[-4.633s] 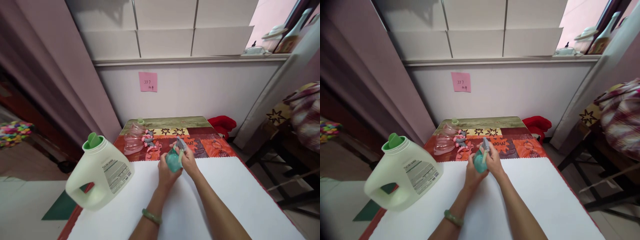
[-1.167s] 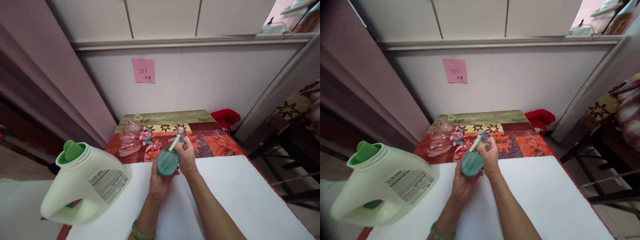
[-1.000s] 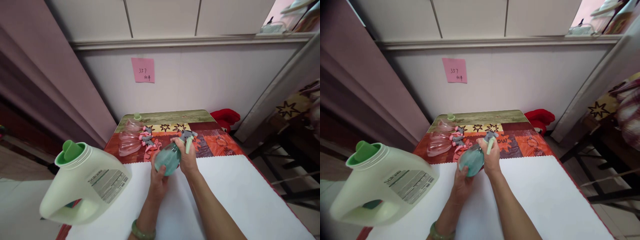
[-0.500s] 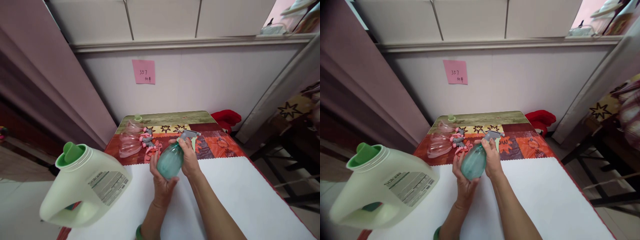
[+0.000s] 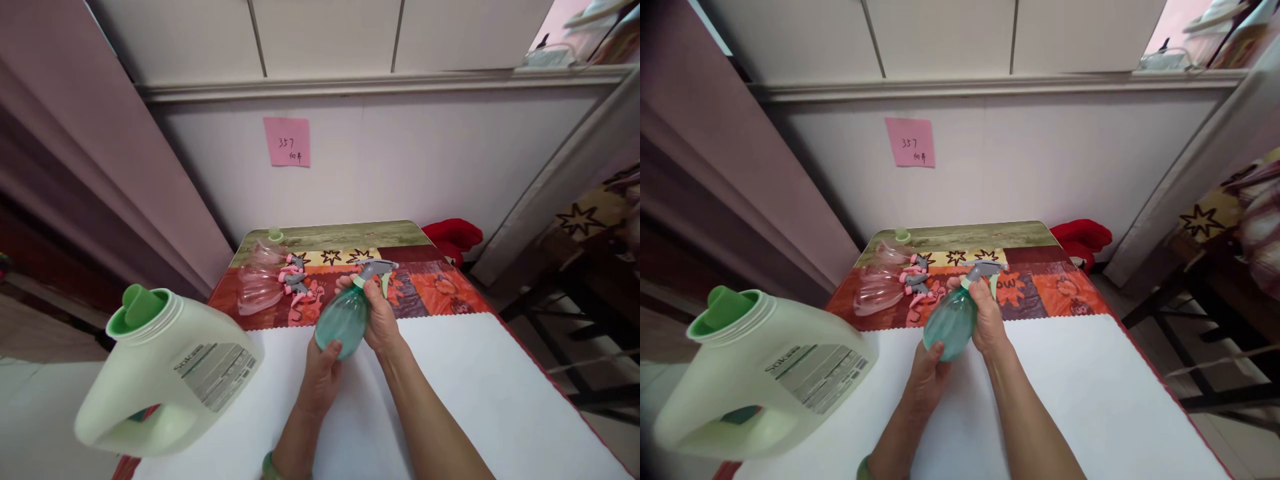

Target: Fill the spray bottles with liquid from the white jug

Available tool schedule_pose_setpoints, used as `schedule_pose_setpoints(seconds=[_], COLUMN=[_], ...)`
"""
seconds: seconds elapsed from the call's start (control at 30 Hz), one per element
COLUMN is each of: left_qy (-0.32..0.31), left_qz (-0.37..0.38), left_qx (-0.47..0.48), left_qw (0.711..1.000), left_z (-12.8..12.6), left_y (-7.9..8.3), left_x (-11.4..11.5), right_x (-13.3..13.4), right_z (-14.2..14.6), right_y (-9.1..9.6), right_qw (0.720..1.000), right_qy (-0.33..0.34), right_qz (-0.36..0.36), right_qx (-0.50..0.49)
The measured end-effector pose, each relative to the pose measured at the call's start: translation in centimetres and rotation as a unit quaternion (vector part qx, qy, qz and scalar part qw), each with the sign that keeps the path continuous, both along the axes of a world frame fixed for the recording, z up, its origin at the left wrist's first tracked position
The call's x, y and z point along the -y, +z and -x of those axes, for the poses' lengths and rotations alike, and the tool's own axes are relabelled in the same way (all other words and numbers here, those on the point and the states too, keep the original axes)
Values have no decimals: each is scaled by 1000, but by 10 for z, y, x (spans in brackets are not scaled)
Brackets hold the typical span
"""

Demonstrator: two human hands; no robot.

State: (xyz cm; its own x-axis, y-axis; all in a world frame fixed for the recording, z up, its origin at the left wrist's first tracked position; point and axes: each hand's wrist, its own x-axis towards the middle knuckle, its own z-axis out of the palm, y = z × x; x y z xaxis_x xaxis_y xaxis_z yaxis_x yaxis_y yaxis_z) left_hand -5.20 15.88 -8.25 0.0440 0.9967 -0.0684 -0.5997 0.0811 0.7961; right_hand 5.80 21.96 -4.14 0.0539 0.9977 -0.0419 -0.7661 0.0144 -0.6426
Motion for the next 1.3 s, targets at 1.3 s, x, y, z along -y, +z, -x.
schedule_pose_setpoints(seconds=[1.3], left_qy=[86], left_qz=[-39], left_qx=[-109], left_qw=[989], left_z=[-7], left_y=[-6], left_x=[2], right_x=[-7], right_z=[1], right_y=[2], right_qw=[994], right_qy=[3], right_qz=[87], right_qx=[-67])
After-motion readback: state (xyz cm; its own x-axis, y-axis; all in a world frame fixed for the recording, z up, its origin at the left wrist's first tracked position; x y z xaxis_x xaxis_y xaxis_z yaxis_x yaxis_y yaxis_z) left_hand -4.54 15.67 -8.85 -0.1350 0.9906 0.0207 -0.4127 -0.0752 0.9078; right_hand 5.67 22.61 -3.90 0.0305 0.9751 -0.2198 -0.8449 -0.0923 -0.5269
